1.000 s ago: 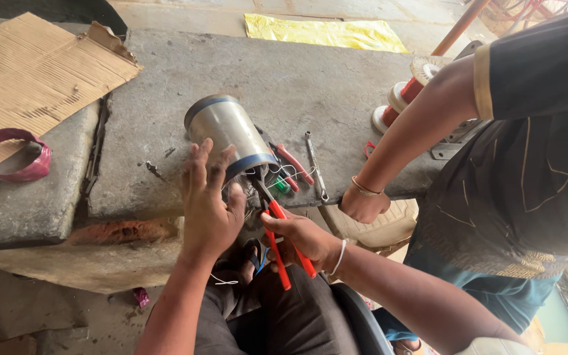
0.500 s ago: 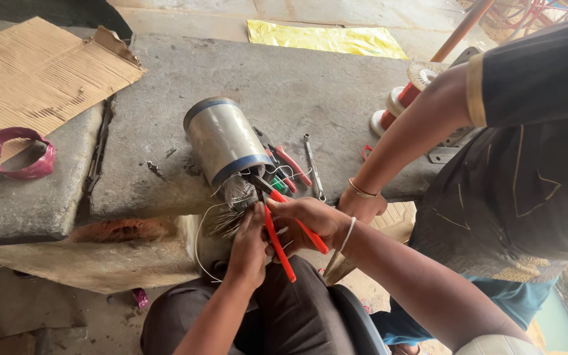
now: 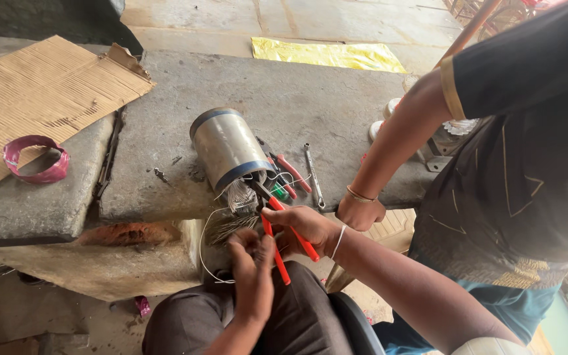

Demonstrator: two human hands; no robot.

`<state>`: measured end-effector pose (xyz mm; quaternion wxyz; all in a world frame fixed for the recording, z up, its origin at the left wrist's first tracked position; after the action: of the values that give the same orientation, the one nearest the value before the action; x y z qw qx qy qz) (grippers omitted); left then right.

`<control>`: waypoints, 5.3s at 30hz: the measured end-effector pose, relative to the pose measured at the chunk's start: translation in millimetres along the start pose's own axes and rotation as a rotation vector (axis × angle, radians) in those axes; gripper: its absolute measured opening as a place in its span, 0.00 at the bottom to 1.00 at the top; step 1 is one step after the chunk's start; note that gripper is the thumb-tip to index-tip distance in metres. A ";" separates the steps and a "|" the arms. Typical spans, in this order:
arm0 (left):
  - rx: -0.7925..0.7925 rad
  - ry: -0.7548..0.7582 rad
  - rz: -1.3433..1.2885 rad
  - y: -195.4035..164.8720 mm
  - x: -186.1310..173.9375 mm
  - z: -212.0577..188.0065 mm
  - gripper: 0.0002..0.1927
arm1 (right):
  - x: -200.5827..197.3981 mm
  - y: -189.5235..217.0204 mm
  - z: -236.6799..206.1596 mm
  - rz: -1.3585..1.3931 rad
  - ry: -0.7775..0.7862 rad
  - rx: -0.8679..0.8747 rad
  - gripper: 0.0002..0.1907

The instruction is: The person uses pliers to pull and adjust wires inside a cylindrical metal component on a workbench. Another person stands nearby and briefly assists by holding the component. The task involves repeated wire manipulation without a visible final assembly or completion.

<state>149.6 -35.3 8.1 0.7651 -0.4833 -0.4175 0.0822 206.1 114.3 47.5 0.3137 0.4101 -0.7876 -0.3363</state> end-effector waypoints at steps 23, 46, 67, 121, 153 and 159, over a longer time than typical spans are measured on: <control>-0.684 -0.290 -0.662 -6.4 46.0 -5.1 0.22 | -0.4 43.4 -39.7 -0.298 -0.300 -0.090 0.19; 0.221 0.479 1.091 -71.5 87.3 206.4 0.20 | -40.8 -5.9 -32.5 0.051 0.115 0.023 0.33; 0.665 0.585 0.792 -56.7 -4.0 215.2 0.26 | 2.1 22.6 -51.3 -0.293 -0.043 0.209 0.32; 0.572 0.462 0.893 -55.5 6.5 203.4 0.17 | -1.2 -9.1 -29.6 -0.158 -0.130 0.150 0.26; 0.629 0.458 0.818 -50.2 -26.5 199.6 0.20 | -168.1 -44.9 -69.4 -1.000 -0.821 -0.300 0.49; 0.727 0.454 1.064 -50.3 -40.5 164.7 0.26 | -156.9 10.4 -28.7 -1.499 -1.323 -0.578 0.44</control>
<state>-8.4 27.7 56.4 0.8030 -0.3402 0.1019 0.4787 296.9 245.5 38.0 -0.3840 0.4371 -0.2351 -0.7786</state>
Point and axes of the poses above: each hand's wrist, its own z-axis towards the middle knuckle, its own x-axis out of the palm, y = z × x, the point moved 1 cm from there along z, towards the middle knuckle, and after that the axes turned 11 degrees about -z, right-handed, at the moved point
